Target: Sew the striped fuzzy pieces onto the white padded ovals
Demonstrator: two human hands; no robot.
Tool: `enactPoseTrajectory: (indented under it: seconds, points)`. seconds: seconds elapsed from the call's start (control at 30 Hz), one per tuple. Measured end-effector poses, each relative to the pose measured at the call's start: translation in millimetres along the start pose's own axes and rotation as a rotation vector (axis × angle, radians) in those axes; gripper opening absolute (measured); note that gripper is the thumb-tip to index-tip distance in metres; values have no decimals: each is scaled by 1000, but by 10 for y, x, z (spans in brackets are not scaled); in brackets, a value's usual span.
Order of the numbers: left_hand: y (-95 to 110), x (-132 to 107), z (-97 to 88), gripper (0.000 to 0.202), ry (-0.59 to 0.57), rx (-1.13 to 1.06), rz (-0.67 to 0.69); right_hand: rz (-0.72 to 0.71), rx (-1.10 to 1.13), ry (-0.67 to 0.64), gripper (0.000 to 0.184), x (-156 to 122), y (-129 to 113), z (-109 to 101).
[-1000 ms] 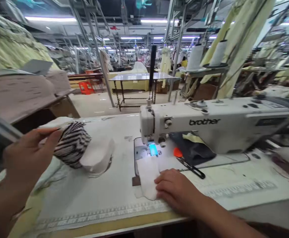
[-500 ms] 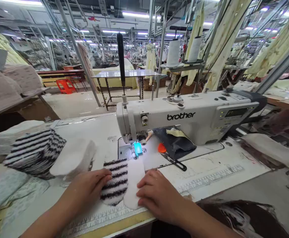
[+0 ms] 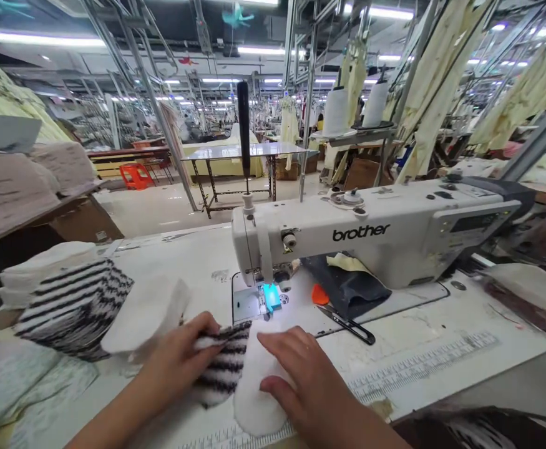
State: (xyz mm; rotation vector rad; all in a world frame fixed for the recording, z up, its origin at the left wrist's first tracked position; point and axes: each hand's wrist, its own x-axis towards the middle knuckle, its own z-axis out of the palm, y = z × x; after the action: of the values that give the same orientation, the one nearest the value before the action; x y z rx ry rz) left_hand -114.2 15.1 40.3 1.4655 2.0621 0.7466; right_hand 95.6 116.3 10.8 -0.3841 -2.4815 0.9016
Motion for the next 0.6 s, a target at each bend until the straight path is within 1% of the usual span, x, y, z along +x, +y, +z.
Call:
enactPoseTrajectory:
  seconds: [0.07, 0.1, 0.13, 0.17, 0.2, 0.23, 0.27, 0.33, 0.37, 0.4, 0.43, 0.47, 0.5, 0.6]
  points:
    - [131, -94, -39, 16, -104, -476, -54, 140, 140, -22, 74, -43, -64, 39]
    - [203, -127, -48, 22, -167, -674, -66, 195, 252, -36, 84, -77, -96, 66]
    - [271, -141, -44, 29, -223, -814, -74, 229, 373, -45, 89, -119, -122, 95]
    - [329, -132, -24, 36, -264, -886, -82, 243, 482, -44, 89, -164, -139, 124]
    - [373, -101, 12, 42, -284, -893, -81, 247, 565, -33, 86, -208, -146, 147]
    - [399, -49, 63, 46, -277, -837, -65, 257, 608, -3, 83, -248, -141, 162]
    - [407, 19, 127, 46, -252, -719, -37, 275, 607, 37, 82, -278, -126, 165]
    - [375, 175, 269, 39, -174, -353, 45, 292, 509, 90, 77, -298, -80, 135]
    - [340, 248, 333, 33, -130, -171, 80, 265, 437, 89, 69, -285, -55, 106]
    - [297, 309, 384, 30, -97, -25, 101, 216, 360, 71, 58, -258, -33, 73]
    - [250, 353, 416, 28, -75, 69, 111, 157, 290, 42, 45, -219, -15, 41]
    - [202, 380, 427, 28, -64, 109, 111, 100, 232, 13, 34, -173, 0, 15]
    - [156, 392, 416, 29, -55, 114, 102, 55, 184, -6, 29, -122, 12, -1]
    - [59, 365, 298, 29, -18, 102, 59, -32, 36, -13, 32, 24, 44, 8]
